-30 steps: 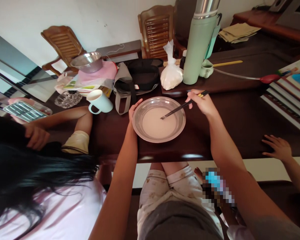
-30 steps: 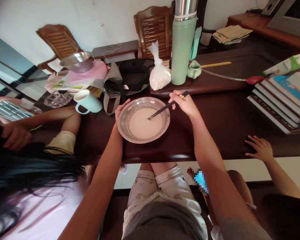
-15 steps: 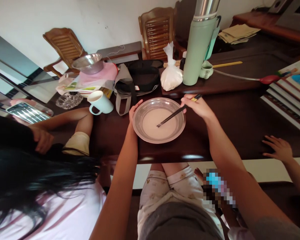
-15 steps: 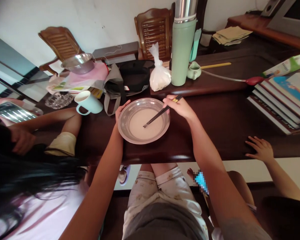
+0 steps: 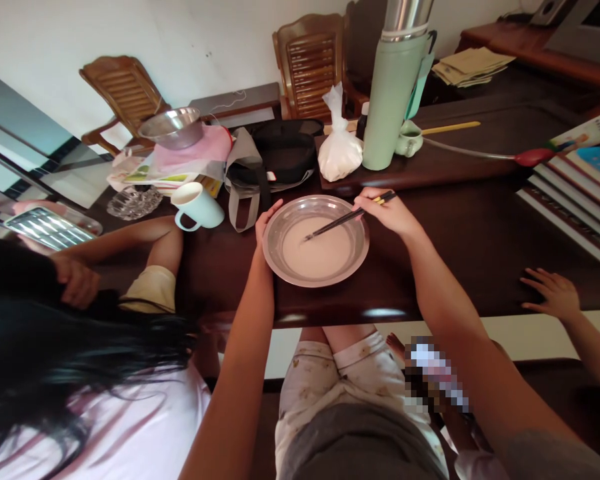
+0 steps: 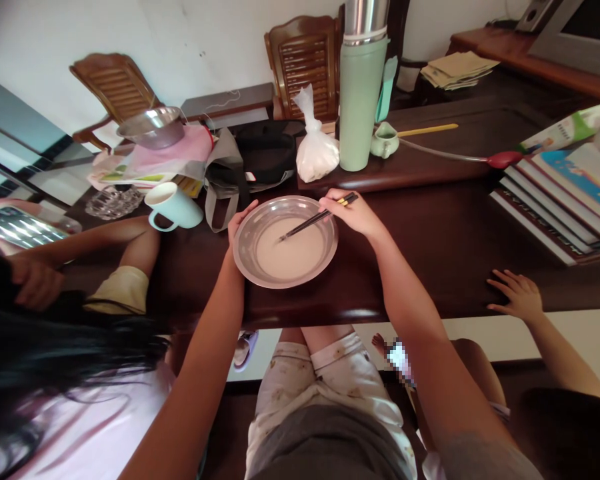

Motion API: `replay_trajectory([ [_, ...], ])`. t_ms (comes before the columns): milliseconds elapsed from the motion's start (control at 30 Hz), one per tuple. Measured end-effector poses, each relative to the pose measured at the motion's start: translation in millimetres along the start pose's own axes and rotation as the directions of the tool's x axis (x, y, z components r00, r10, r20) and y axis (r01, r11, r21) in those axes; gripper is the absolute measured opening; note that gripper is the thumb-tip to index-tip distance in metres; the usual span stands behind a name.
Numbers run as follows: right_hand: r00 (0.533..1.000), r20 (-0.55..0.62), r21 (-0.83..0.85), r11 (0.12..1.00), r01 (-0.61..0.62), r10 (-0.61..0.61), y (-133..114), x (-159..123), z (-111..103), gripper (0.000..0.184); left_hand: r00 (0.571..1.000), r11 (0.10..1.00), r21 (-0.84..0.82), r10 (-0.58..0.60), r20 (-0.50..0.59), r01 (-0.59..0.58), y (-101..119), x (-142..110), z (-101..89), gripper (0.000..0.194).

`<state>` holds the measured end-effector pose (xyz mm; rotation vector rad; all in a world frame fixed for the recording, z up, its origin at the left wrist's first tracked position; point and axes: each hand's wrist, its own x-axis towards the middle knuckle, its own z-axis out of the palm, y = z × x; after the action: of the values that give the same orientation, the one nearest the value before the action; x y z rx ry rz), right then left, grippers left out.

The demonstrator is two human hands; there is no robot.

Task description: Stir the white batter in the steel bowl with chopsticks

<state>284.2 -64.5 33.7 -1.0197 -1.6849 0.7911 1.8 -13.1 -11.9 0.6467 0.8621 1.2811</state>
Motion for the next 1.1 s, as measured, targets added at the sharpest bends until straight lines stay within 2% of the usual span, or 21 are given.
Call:
replay_trajectory([
  [133, 0.995, -0.096, 0.033, 0.999, -0.015, 0.018, 1, -1, -7, 0.031, 1.0, 1.0, 0.005, 0.006, 0.017, -0.006, -1, 0, -1.2, 0.031],
  [267, 0.999, 0.002, 0.028, 0.999, -0.034, 0.034, 1, -1, 1, 0.031, 1.0, 1.0, 0.001, 0.005, 0.015, -0.005, -2, 0, -1.5, 0.03],
  [333, 1.0, 0.005, 0.006, 1.0, -0.024, 0.024, 1, 0, 3, 0.029, 1.0, 1.0, -0.016, 0.006, 0.02, -0.006, -3, 1, -1.4, 0.029],
  [500, 0.99, -0.136, 0.011, 1.0, -0.022, 0.023, -3, -2, -4, 0.037, 1.0, 1.0, -0.007, 0.007, 0.024, -0.007, -2, 0, -1.7, 0.028],
  [667, 0.997, 0.06, 0.012, 0.999, -0.051, 0.05, -10, -5, 2, 0.042, 0.999, 1.0, 0.01, 0.025, 0.022, -0.025, -3, -1, 0.6, 0.032],
  [733, 0.999, 0.008, 0.005, 0.999, -0.038, 0.038, -7, -4, 1, 0.04, 0.999, 1.0, 0.005, 0.026, 0.025, -0.026, -3, -1, 1.4, 0.032],
  [833, 0.987, -0.156, 0.052, 0.999, -0.013, 0.021, -3, -4, -5, 0.042, 0.999, 1.0, 0.002, 0.014, 0.028, -0.014, -3, 0, 1.1, 0.031],
  [867, 0.986, -0.166, 0.069, 0.997, -0.013, 0.025, -3, -4, -6, 0.044, 1.0, 1.0, 0.007, 0.011, 0.026, -0.012, -3, 0, 0.8, 0.031],
  [1000, 0.997, 0.046, 0.05, 0.996, -0.067, 0.065, -7, -3, -2, 0.043, 1.0, 0.999, 0.031, 0.015, 0.017, -0.015, -4, 0, 1.1, 0.033],
  [1067, 0.996, 0.07, 0.029, 0.998, -0.064, 0.062, -8, -3, -1, 0.041, 1.0, 0.999, 0.032, 0.018, 0.016, -0.019, -4, 0, 2.2, 0.033],
  [1100, 0.998, 0.031, 0.032, 0.998, -0.059, 0.058, -7, -3, -2, 0.04, 1.0, 0.999, 0.029, 0.019, 0.017, -0.019, -4, -1, 2.8, 0.032],
])
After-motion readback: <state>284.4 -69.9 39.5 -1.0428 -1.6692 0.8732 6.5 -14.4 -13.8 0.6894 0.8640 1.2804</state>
